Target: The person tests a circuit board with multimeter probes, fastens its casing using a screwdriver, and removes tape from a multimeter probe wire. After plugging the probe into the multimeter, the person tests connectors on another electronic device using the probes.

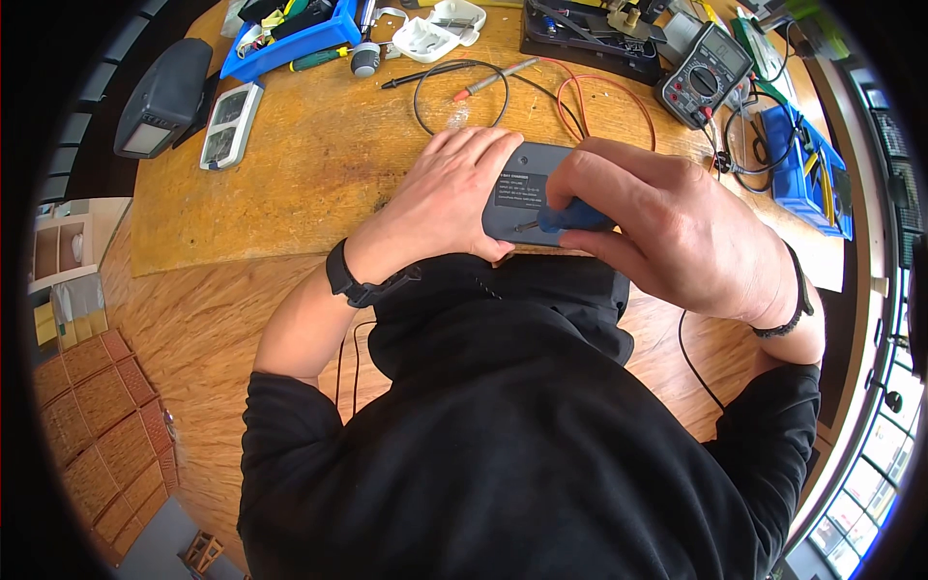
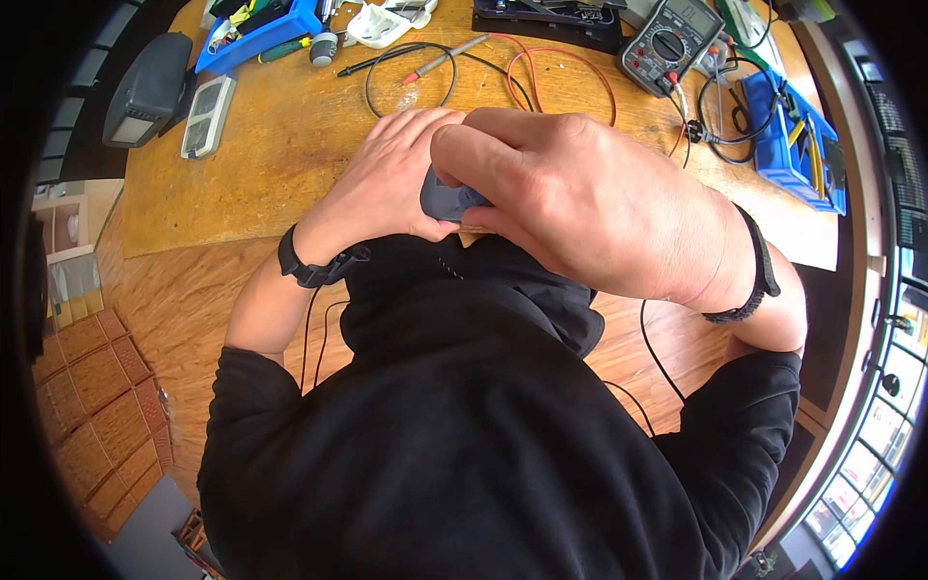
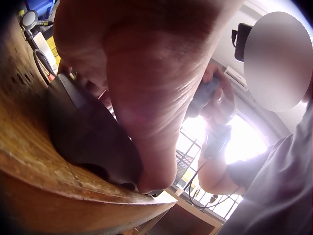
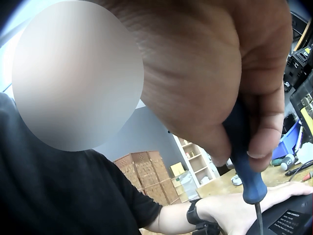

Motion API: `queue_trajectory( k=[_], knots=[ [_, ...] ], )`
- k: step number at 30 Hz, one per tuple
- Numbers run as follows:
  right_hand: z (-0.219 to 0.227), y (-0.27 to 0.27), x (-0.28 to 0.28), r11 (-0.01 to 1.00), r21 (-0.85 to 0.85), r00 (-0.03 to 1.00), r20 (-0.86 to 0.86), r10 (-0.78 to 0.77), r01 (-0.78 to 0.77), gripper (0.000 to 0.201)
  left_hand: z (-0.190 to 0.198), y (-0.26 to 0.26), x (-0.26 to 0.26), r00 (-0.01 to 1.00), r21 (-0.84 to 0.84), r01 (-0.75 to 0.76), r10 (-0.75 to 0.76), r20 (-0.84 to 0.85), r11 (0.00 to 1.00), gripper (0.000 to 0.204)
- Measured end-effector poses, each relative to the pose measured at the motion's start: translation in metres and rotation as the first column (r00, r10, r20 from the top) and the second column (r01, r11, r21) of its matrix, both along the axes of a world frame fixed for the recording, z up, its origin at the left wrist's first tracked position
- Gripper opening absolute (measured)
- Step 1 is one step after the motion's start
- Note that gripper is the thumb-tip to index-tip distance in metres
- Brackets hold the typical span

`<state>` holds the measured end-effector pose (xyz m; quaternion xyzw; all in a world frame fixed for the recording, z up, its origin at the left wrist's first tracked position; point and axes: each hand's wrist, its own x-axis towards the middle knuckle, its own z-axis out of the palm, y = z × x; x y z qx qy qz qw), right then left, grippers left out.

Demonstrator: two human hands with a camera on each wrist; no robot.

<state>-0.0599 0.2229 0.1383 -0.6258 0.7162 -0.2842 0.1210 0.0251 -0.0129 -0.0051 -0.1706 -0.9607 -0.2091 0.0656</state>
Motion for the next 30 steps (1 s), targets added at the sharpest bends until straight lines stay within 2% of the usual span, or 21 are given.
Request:
queue_trajectory(
  k=[5, 7, 8, 10, 11, 12, 13, 14, 15, 16, 17, 18, 19, 21, 22, 23, 25, 26, 27, 29, 30],
  knots=[
    [0.009, -0.005, 0.001, 0.996, 0.066, 0.998, -0.023, 0.064, -0.062, 0.029, -0.003, 0.000, 0.000, 1.000, 0.013, 0.005, -0.005, -0.002, 1.000, 0.118],
    [0.021, -0.010, 0.003, 0.935, 0.354, 0.951, -0.301, 0.072, 0.041, 0.035, -0.005, 0.000, -0.002, 1.000, 0.008, 0.011, -0.011, -0.003, 1.000, 0.118],
    [0.019, -0.012, 0.003, 0.935, 0.352, 0.951, -0.301, 0.068, 0.044, 0.035, -0.003, -0.001, -0.002, 1.000, 0.006, 0.015, -0.015, -0.003, 1.000, 0.118],
    [0.010, -0.019, -0.005, 0.964, 0.220, 0.878, -0.477, -0.027, 0.149, 0.038, 0.002, -0.001, -0.002, 0.999, -0.007, 0.028, -0.028, 0.034, 1.000, 0.117],
    [0.003, -0.024, -0.007, 0.965, 0.218, 0.878, -0.479, -0.026, 0.148, 0.038, 0.003, -0.001, -0.002, 0.999, -0.008, 0.026, -0.026, 0.032, 1.000, 0.117],
    [-0.007, -0.028, -0.009, 0.998, -0.038, 0.888, -0.456, -0.063, 0.052, 0.038, 0.004, 0.000, -0.001, 0.999, -0.011, 0.020, -0.020, 0.038, 1.000, 0.117],
    [-0.014, -0.031, -0.010, 0.955, -0.293, 0.901, -0.424, -0.093, -0.039, 0.038, 0.004, 0.001, 0.000, 0.999, -0.013, 0.015, -0.014, 0.043, 1.000, 0.116],
    [-0.016, -0.032, -0.011, 0.955, -0.278, 0.930, -0.366, -0.005, -0.104, 0.033, 0.003, -0.001, 0.000, 0.999, -0.012, 0.014, -0.013, 0.042, 1.000, 0.116],
    [-0.011, -0.028, -0.011, 0.955, -0.276, 0.930, -0.367, -0.004, -0.105, 0.033, 0.000, -0.003, -0.001, 0.998, 0.017, 0.025, -0.025, 0.052, 1.000, 0.115],
    [0.002, -0.024, -0.009, 0.997, -0.019, 0.893, -0.446, 0.058, -0.075, 0.033, -0.001, -0.005, 0.000, 0.997, 0.046, 0.035, -0.038, 0.063, 0.998, 0.114],
    [0.010, -0.022, -0.007, 0.972, 0.236, 0.853, -0.502, 0.140, -0.021, 0.036, -0.001, -0.005, 0.000, 0.997, 0.047, 0.034, -0.037, 0.064, 0.998, 0.114],
    [0.009, -0.025, -0.012, 0.960, 0.281, 0.853, -0.500, 0.149, -0.003, 0.043, 0.000, -0.006, 0.001, 0.998, 0.075, 0.043, -0.047, 0.046, 0.996, 0.113],
    [0.009, -0.023, -0.011, 0.959, 0.282, 0.854, -0.500, 0.147, 0.000, 0.043, 0.000, -0.006, 0.000, 0.998, 0.104, 0.054, -0.057, 0.027, 0.993, 0.113],
    [0.009, -0.023, -0.008, 0.998, 0.056, 0.918, -0.394, 0.033, -0.012, 0.037, -0.002, -0.003, -0.003, 0.999, 0.073, 0.046, -0.046, -0.001, 0.996, 0.113],
    [-0.001, -0.025, -0.003, 0.985, -0.163, 0.927, -0.375, -0.001, -0.064, 0.038, -0.004, -0.002, -0.002, 0.999, 0.043, 0.033, -0.032, -0.022, 0.999, 0.113],
    [-0.007, -0.025, -0.002, 0.984, -0.163, 0.928, -0.372, 0.003, -0.069, 0.038, -0.009, -0.002, -0.002, 0.999, 0.044, 0.028, -0.027, -0.018, 0.999, 0.113],
    [-0.010, -0.025, 0.000, 0.981, -0.090, 0.922, -0.365, 0.129, -0.173, 0.038, -0.015, -0.002, -0.006, 1.000, 0.034, 0.014, -0.013, -0.025, 0.999, 0.113],
    [0.011, -0.021, 0.003, 0.982, 0.161, 0.858, -0.487, 0.165, -0.098, 0.035, -0.009, -0.003, -0.004, 1.000, 0.046, 0.014, -0.015, 0.011, 0.999, 0.113],
    [0.011, -0.022, 0.001, 0.982, 0.163, 0.859, -0.486, 0.163, -0.094, 0.035, -0.011, -0.004, -0.004, 1.000, 0.048, 0.018, -0.018, 0.012, 0.999, 0.113],
    [0.010, -0.024, -0.004, 0.987, 0.161, 0.879, -0.472, 0.069, 0.009, 0.029, -0.016, -0.005, -0.007, 0.992, 0.070, 0.042, -0.051, 0.118, 0.997, 0.113],
    [0.007, -0.025, -0.002, 1.000, -0.019, 0.911, -0.412, 0.005, -0.014, 0.025, -0.020, -0.001, -0.006, 1.000, 0.077, -0.002, 0.001, 0.009, 0.997, 0.115]
  ],
)
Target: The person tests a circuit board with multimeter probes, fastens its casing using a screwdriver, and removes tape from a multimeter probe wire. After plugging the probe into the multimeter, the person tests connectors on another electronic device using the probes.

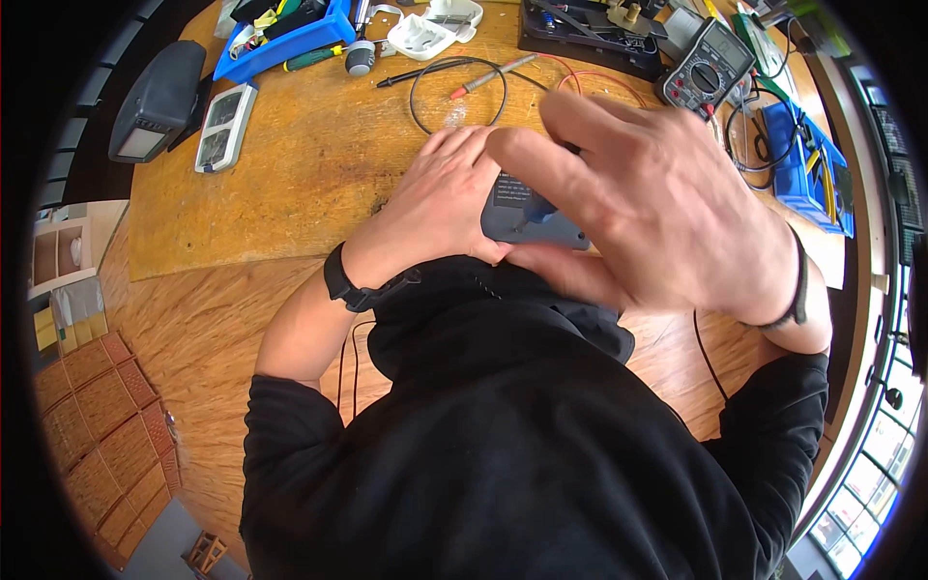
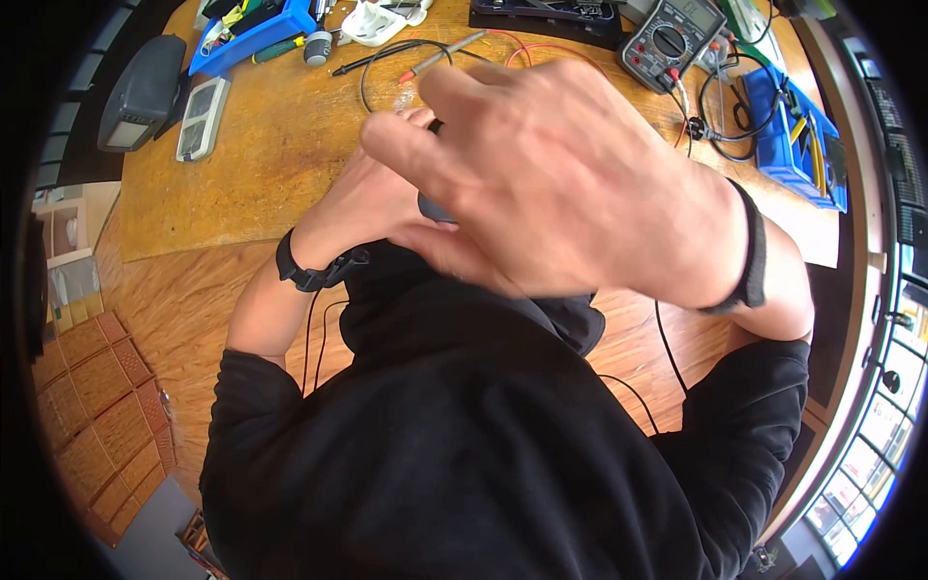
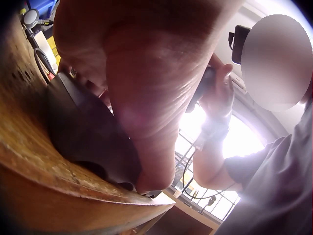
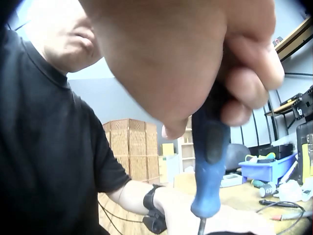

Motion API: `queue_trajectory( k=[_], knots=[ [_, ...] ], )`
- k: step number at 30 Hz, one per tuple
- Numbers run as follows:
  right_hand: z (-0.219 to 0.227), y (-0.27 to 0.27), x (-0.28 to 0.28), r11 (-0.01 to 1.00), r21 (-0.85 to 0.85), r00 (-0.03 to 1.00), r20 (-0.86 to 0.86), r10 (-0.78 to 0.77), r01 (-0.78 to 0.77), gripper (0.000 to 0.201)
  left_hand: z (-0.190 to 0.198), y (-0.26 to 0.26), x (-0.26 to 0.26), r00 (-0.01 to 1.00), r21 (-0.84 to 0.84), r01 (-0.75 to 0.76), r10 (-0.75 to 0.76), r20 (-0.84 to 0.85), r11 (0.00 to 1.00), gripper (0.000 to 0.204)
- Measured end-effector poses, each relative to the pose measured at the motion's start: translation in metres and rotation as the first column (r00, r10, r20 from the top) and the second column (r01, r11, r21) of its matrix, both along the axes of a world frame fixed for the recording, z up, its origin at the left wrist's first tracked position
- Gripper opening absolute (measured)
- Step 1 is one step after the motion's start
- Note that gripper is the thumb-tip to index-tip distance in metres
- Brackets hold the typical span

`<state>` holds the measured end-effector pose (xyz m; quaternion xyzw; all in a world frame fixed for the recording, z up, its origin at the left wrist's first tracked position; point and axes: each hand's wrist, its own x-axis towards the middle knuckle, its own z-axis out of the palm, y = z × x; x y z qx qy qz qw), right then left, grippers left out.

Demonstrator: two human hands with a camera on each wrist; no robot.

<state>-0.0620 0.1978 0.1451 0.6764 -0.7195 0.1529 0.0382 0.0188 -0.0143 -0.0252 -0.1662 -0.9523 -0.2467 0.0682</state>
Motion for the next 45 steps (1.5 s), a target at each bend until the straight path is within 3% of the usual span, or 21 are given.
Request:
queue_trajectory(
  k=[3, 4, 5, 7, 9, 11, 12, 16, 19, 21, 23, 24, 27, 29, 32, 33, 35, 39, 41, 43, 45],
  knots=[
    [-0.028, -0.004, -0.006, 0.966, -0.191, 0.984, 0.010, 0.177, -0.171, 0.023, 0.016, -0.002, 0.002, 0.989, 0.092, 0.023, -0.036, 0.142, 0.996, 0.116],
    [-0.022, 0.003, -0.001, 0.978, -0.094, 0.973, 0.118, 0.197, -0.187, 0.024, 0.008, -0.001, 0.004, 0.998, -0.064, 0.002, -0.007, -0.069, 0.998, 0.116],
    [-0.010, 0.004, 0.004, 0.979, -0.091, 0.974, 0.117, 0.193, -0.183, 0.024, 0.009, -0.001, 0.004, 0.997, -0.062, 0.006, -0.010, -0.071, 0.998, 0.116],
    [0.010, 0.002, 0.010, 0.963, 0.270, 0.995, -0.099, 0.025, 0.003, 0.027, 0.010, -0.001, 0.004, 0.999, -0.005, 0.009, -0.009, -0.031, 1.000, 0.115],
    [0.001, -0.002, 0.004, 0.972, 0.236, 0.996, -0.090, 0.011, 0.010, 0.033, 0.004, -0.002, 0.000, 0.999, -0.034, 0.026, -0.025, 0.025, 0.999, 0.115],
    [-0.016, -0.007, 0.004, 0.982, -0.169, 0.997, -0.020, 0.077, -0.079, 0.038, 0.007, -0.001, 0.007, 0.993, 0.001, 0.005, -0.005, -0.118, 1.000, 0.114],
    [-0.024, -0.008, 0.005, 0.975, -0.203, 0.995, -0.054, 0.084, -0.093, 0.043, 0.007, -0.003, 0.007, 0.993, -0.001, 0.002, -0.002, -0.117, 1.000, 0.114],
    [0.003, 0.002, 0.014, 0.983, 0.176, 0.976, -0.200, 0.091, -0.055, 0.043, 0.009, -0.004, 0.003, 0.999, 0.004, 0.023, -0.023, -0.032, 1.000, 0.114],
    [0.002, 0.001, 0.007, 0.990, 0.125, 0.998, -0.027, 0.063, -0.059, 0.042, 0.004, -0.002, 0.002, 0.999, -0.022, 0.001, -0.002, -0.032, 1.000, 0.114],
    [-0.017, -0.001, 0.012, 0.997, -0.071, 1.000, -0.008, 0.022, -0.022, 0.041, 0.003, -0.004, 0.005, 0.998, -0.052, 0.031, -0.034, -0.049, 0.998, 0.115],
    [-0.021, -0.006, 0.006, 0.968, -0.143, 0.970, 0.100, 0.224, -0.208, 0.042, 0.006, -0.007, 0.004, 0.993, 0.005, 0.055, -0.055, -0.101, 0.998, 0.116],
    [-0.009, 0.004, 0.008, 0.974, 0.114, 0.972, 0.147, 0.181, -0.198, 0.039, 0.009, -0.004, 0.003, 0.996, -0.075, 0.025, -0.032, -0.088, 0.997, 0.116],
    [0.017, 0.007, 0.009, 0.917, 0.390, 0.996, 0.056, 0.070, -0.086, 0.039, 0.011, 0.000, 0.003, 0.998, -0.056, 0.009, -0.013, -0.066, 0.998, 0.115],
    [0.001, 0.006, 0.006, 0.958, 0.267, 0.994, 0.010, 0.108, -0.107, 0.040, 0.009, -0.002, 0.001, 0.998, -0.060, 0.014, -0.018, -0.064, 0.998, 0.116],
    [-0.017, -0.001, 0.014, 0.944, -0.269, 0.965, 0.123, 0.232, -0.193, 0.041, -0.003, -0.007, 0.001, 0.974, -0.069, 0.045, -0.059, -0.219, 0.997, 0.118],
    [-0.017, 0.000, 0.014, 0.943, -0.272, 0.965, 0.123, 0.232, -0.192, 0.041, -0.003, -0.007, 0.002, 0.974, -0.073, 0.045, -0.060, -0.218, 0.996, 0.118],
    [-0.009, 0.007, 0.014, 0.986, 0.035, 0.985, 0.048, 0.164, -0.166, 0.041, 0.011, -0.001, 0.003, 0.997, -0.098, 0.009, -0.017, -0.076, 0.995, 0.118],
    [0.000, 0.008, 0.011, 0.991, 0.123, 0.999, -0.011, 0.050, -0.049, 0.041, 0.013, 0.001, 0.004, 0.998, -0.054, 0.008, -0.011, -0.064, 0.998, 0.115],
    [-0.002, 0.006, 0.011, 0.991, 0.121, 0.998, -0.014, 0.060, -0.058, 0.041, 0.008, -0.002, 0.001, 0.998, -0.074, 0.020, -0.024, -0.060, 0.997, 0.114],
    [-0.012, 0.000, 0.017, 0.985, -0.156, 0.995, 0.059, 0.083, -0.073, 0.042, 0.006, -0.004, 0.004, 0.998, -0.097, 0.031, -0.036, -0.042, 0.995, 0.113],
    [-0.019, 0.004, 0.012, 0.984, -0.123, 0.988, 0.073, 0.139, -0.130, 0.038, 0.008, -0.002, 0.002, 0.996, -0.084, 0.014, -0.022, -0.086, 0.996, 0.113]
  ],
)
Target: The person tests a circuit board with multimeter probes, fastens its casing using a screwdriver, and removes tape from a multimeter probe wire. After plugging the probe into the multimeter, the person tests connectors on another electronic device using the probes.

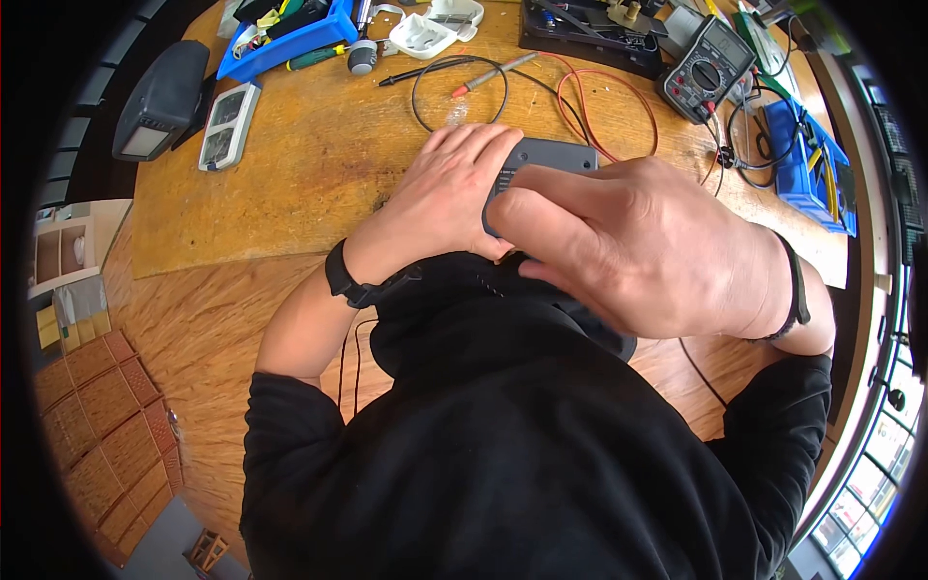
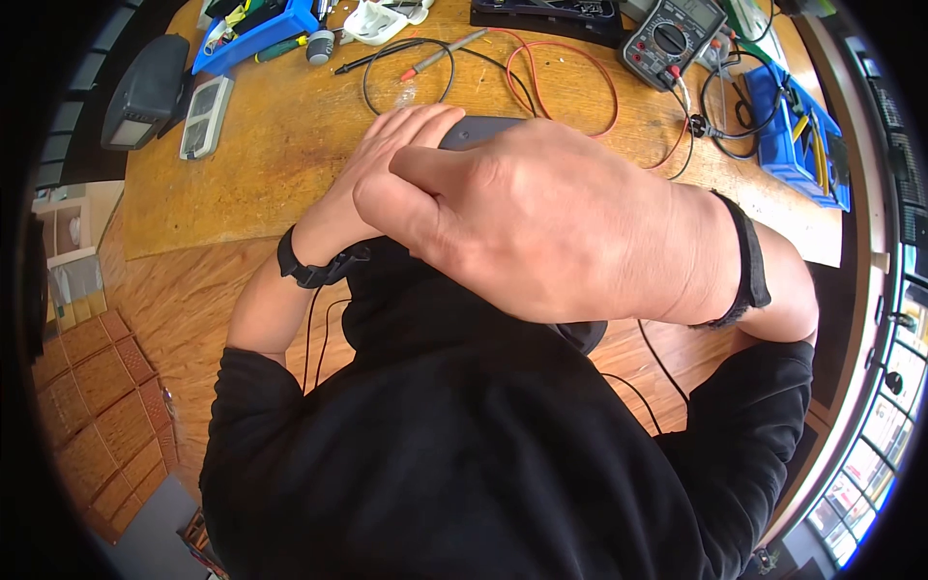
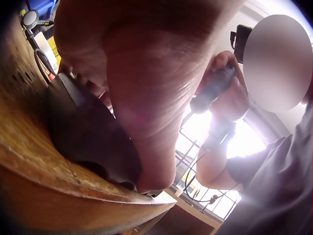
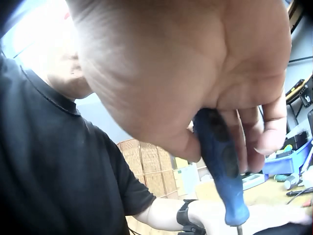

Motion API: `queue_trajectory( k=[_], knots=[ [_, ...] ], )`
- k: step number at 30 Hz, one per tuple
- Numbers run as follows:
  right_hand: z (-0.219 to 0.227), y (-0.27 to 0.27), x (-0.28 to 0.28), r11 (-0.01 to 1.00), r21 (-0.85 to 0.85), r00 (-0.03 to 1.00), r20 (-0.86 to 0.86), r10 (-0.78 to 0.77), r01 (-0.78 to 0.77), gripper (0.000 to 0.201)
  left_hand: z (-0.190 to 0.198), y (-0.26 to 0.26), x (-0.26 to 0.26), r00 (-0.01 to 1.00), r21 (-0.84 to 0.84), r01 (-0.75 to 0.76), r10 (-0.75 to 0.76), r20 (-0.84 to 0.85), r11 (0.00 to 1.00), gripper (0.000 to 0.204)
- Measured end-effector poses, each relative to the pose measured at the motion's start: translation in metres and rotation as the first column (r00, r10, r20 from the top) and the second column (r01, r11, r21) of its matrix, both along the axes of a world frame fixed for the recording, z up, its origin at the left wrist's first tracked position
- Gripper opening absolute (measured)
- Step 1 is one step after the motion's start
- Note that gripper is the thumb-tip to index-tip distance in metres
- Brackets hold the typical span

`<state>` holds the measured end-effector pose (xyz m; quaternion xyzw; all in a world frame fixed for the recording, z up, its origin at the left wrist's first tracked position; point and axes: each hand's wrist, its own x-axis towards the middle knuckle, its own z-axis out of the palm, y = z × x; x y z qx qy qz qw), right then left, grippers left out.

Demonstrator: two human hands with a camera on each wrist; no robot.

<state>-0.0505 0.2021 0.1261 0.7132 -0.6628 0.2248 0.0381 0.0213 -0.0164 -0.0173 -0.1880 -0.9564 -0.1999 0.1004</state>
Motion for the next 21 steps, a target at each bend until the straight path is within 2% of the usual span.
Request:
queue_trajectory(
  k=[3, 8, 12, 14, 16, 18, 20, 21],
  knots=[
    [0.019, 0.004, 0.004, 0.986, 0.130, 0.993, -0.068, -0.100, 0.109, 0.034, 0.001, 0.002, 0.000, 1.000, 0.029, -0.002, 0.002, -0.002, 1.000, 0.115],
    [0.000, 0.005, 0.000, 0.973, 0.066, 0.971, -0.102, -0.216, 0.223, 0.041, 0.002, -0.001, 0.002, 0.999, 0.029, 0.026, -0.027, 0.026, 0.999, 0.117],
    [-0.005, 0.022, -0.001, 0.950, -0.077, 0.946, 0.146, -0.290, 0.303, 0.039, 0.018, 0.002, 0.004, 0.998, -0.005, 0.007, -0.007, 0.070, 1.000, 0.119],
    [0.002, 0.041, -0.001, 0.903, -0.185, 0.907, 0.252, -0.338, 0.388, 0.038, 0.023, 0.003, 0.003, 0.996, 0.012, 0.016, -0.017, 0.091, 1.000, 0.119],
    [0.004, 0.061, 0.001, 0.811, -0.291, 0.857, 0.268, -0.440, 0.507, 0.032, 0.030, 0.004, 0.006, 0.995, 0.000, 0.022, -0.022, 0.095, 1.000, 0.118],
    [-0.030, 0.081, 0.002, 0.651, -0.270, 0.666, 0.560, -0.493, 0.709, 0.027, 0.048, 0.001, 0.009, 0.994, 0.058, 0.015, -0.021, 0.110, 0.998, 0.115],
    [-0.061, 0.087, 0.001, 0.500, -0.211, 0.371, 0.896, -0.246, 0.840, 0.024, 0.062, -0.011, 0.010, 0.979, 0.090, -0.024, 0.005, 0.202, 0.996, 0.113],
    [-0.079, 0.093, -0.006, 0.481, -0.224, 0.354, 0.915, -0.196, 0.847, 0.023, 0.067, -0.018, 0.008, 0.982, 0.080, -0.021, 0.005, 0.187, 0.997, 0.113]
  ],
)
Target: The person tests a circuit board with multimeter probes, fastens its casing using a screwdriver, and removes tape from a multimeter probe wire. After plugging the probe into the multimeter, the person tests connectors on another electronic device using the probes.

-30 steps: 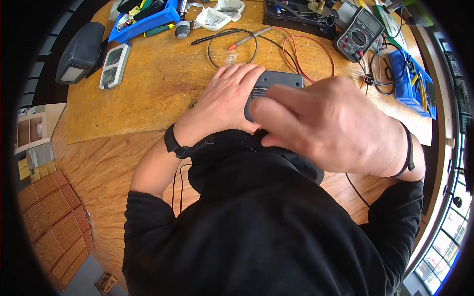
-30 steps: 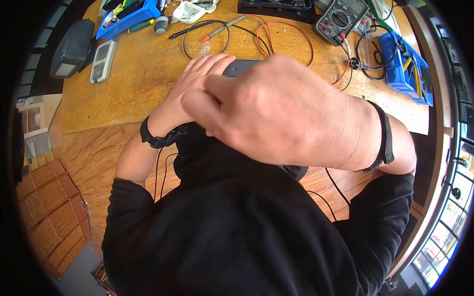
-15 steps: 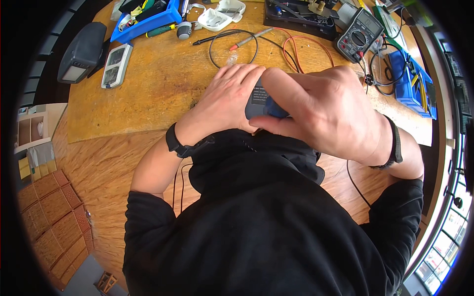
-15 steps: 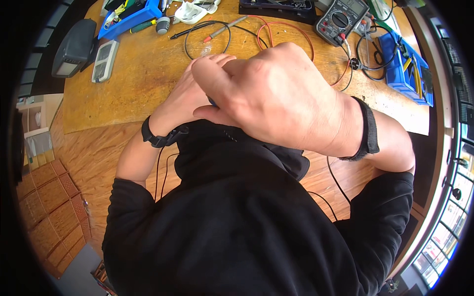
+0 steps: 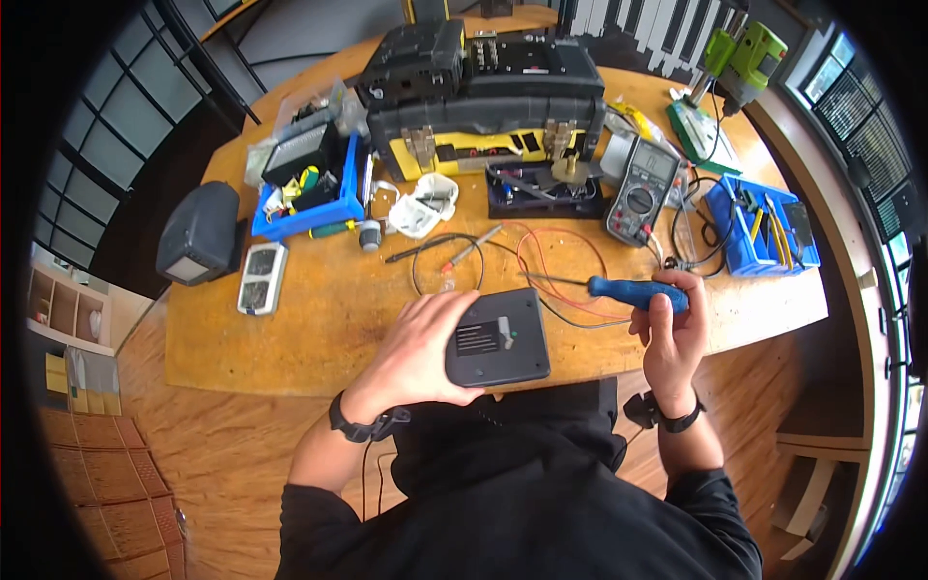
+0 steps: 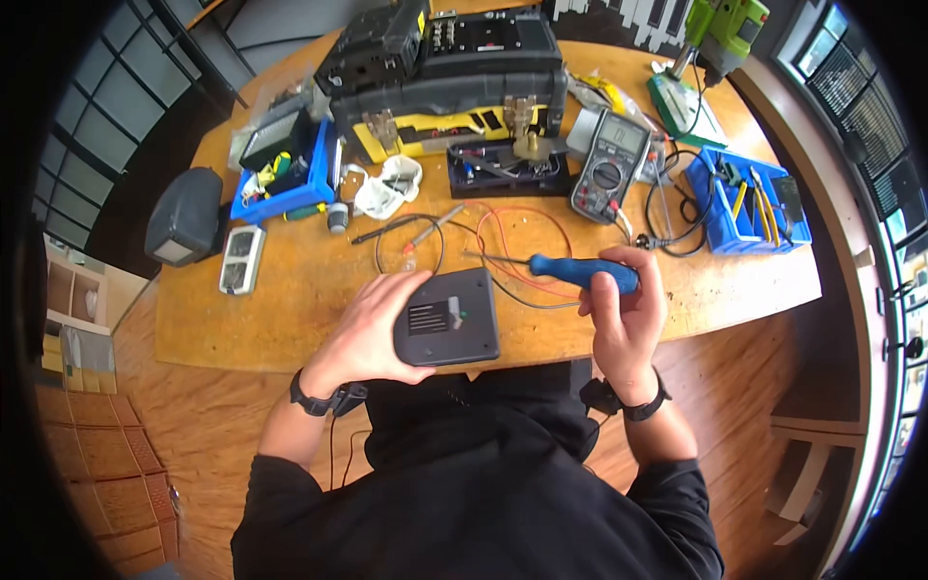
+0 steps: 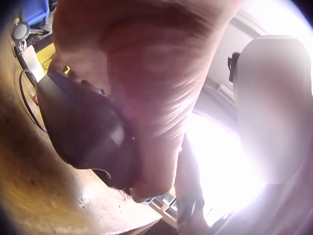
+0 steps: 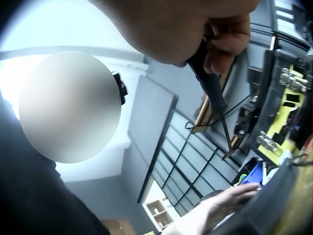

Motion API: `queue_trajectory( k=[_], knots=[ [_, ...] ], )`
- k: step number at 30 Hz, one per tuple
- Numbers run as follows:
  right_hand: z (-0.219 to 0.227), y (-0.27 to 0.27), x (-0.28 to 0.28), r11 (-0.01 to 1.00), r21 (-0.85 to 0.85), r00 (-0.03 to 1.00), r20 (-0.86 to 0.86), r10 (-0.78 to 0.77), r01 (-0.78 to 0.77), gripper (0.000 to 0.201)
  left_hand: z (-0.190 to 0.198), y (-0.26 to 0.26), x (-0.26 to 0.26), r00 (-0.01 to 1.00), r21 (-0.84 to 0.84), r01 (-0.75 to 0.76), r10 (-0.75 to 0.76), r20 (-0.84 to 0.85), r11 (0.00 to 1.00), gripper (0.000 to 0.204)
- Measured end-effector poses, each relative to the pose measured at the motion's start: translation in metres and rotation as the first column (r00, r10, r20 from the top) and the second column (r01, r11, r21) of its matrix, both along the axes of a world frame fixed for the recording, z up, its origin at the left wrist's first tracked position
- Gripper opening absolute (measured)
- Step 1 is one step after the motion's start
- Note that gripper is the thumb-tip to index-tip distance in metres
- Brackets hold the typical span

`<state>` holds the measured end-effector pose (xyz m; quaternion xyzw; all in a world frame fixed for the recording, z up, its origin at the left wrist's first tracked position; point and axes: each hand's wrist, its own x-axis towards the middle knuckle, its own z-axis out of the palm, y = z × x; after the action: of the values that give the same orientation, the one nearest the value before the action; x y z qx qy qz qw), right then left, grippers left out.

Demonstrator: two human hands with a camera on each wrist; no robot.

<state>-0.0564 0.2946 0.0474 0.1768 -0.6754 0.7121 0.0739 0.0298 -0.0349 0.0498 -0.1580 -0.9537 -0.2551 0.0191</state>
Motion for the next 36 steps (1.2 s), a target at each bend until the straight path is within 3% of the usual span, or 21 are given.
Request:
queue_trajectory(
  k=[2, 3, 4, 5, 6, 7, 9, 11, 12, 15, 17, 19, 23, 25, 26, 28, 30, 31, 32, 35, 36],
  knots=[
    [-0.026, 0.007, -0.008, 0.998, -0.045, 0.997, 0.064, -0.039, 0.042, 0.021, 0.007, -0.017, -0.001, 0.972, 0.446, -0.117, 0.009, 0.236, 0.888, 0.112],
    [-0.038, 0.009, -0.010, 0.993, -0.078, 0.986, 0.146, -0.075, 0.087, 0.019, -0.022, -0.030, -0.005, 0.986, 0.677, -0.085, -0.035, 0.161, 0.731, 0.113],
    [-0.047, 0.005, -0.011, 0.986, -0.089, 0.980, 0.151, -0.126, 0.140, 0.018, -0.023, -0.034, -0.004, 0.965, 0.831, -0.165, -0.087, 0.247, 0.531, 0.113],
    [-0.062, 0.005, -0.014, 0.985, -0.097, 0.980, 0.156, -0.127, 0.143, 0.020, -0.022, -0.037, -0.003, 0.935, 0.919, -0.257, -0.162, 0.315, 0.300, 0.114],
    [-0.073, 0.006, -0.016, 0.988, 0.041, 0.984, 0.095, -0.151, 0.148, 0.021, -0.030, -0.043, -0.003, 0.906, 0.932, -0.301, -0.243, 0.346, 0.202, 0.115],
    [-0.083, 0.008, -0.015, 0.970, 0.182, 0.985, 0.036, -0.168, 0.159, 0.022, -0.024, -0.043, -0.003, 0.905, 0.931, -0.299, -0.247, 0.346, 0.207, 0.115],
    [-0.092, 0.001, -0.016, 0.925, 0.301, 0.973, -0.086, -0.216, 0.232, 0.024, -0.015, -0.040, -0.001, 0.914, 0.884, -0.247, -0.208, 0.349, 0.396, 0.115],
    [-0.066, -0.008, -0.010, 0.853, 0.483, 0.975, -0.186, -0.118, 0.195, 0.025, -0.013, -0.047, 0.007, 0.879, 0.820, -0.294, -0.197, 0.434, 0.491, 0.110],
    [-0.063, -0.009, -0.009, 0.826, 0.551, 0.990, -0.131, -0.060, 0.123, 0.027, -0.006, -0.043, 0.008, 0.876, 0.817, -0.278, -0.217, 0.431, 0.505, 0.110],
    [-0.068, -0.011, -0.015, 0.767, 0.626, 0.972, -0.236, 0.016, 0.139, 0.025, -0.005, -0.044, 0.008, 0.867, 0.788, -0.271, -0.215, 0.449, 0.553, 0.112],
    [-0.068, -0.010, -0.018, 0.771, 0.628, 0.979, -0.203, 0.029, 0.108, 0.030, -0.007, -0.046, 0.005, 0.857, 0.797, -0.238, -0.265, 0.441, 0.555, 0.112],
    [-0.065, -0.009, -0.018, 0.721, 0.675, 0.935, -0.336, 0.112, 0.156, 0.042, -0.011, -0.045, 0.003, 0.843, 0.789, -0.249, -0.276, 0.462, 0.562, 0.114],
    [-0.051, -0.010, -0.018, 0.685, 0.721, 0.940, -0.295, 0.170, 0.103, 0.050, -0.007, -0.034, 0.002, 0.932, 0.727, -0.168, -0.134, 0.337, 0.665, 0.119],
    [-0.044, -0.012, -0.017, 0.608, 0.756, 0.884, -0.430, 0.182, 0.242, 0.054, -0.006, -0.029, 0.002, 0.943, 0.683, -0.175, -0.078, 0.323, 0.710, 0.121],
    [-0.041, -0.014, -0.015, 0.602, 0.767, 0.895, -0.405, 0.188, 0.221, 0.054, -0.009, -0.027, 0.003, 0.945, 0.617, -0.179, -0.040, 0.324, 0.766, 0.122],
    [-0.029, -0.021, -0.027, 0.726, 0.668, 0.835, -0.486, 0.259, 0.164, 0.052, -0.011, -0.024, -0.001, 0.948, 0.551, -0.178, -0.009, 0.319, 0.815, 0.122],
    [-0.013, -0.030, -0.027, 0.741, 0.669, 0.848, -0.421, 0.322, 0.050, 0.050, -0.012, -0.019, -0.002, 0.986, 0.308, -0.077, 0.026, 0.168, 0.948, 0.122],
    [-0.010, -0.037, -0.026, 0.752, 0.656, 0.847, -0.364, 0.387, -0.061, 0.047, -0.012, -0.018, -0.004, 0.984, 0.313, -0.080, 0.025, 0.177, 0.946, 0.122],
    [-0.011, -0.048, -0.028, 0.806, 0.584, 0.831, -0.399, 0.388, -0.096, 0.039, -0.013, -0.015, -0.005, 0.986, 0.289, -0.078, 0.032, 0.161, 0.954, 0.121],
    [-0.034, -0.064, -0.035, 0.788, 0.570, 0.867, -0.245, 0.434, -0.234, 0.032, -0.016, -0.017, -0.008, 0.991, 0.255, -0.083, 0.052, 0.124, 0.963, 0.120],
    [-0.039, -0.068, -0.038, 0.824, 0.525, 0.867, -0.287, 0.407, -0.213, 0.026, -0.017, -0.019, -0.008, 0.993, 0.242, -0.079, 0.055, 0.103, 0.967, 0.120]
  ],
)
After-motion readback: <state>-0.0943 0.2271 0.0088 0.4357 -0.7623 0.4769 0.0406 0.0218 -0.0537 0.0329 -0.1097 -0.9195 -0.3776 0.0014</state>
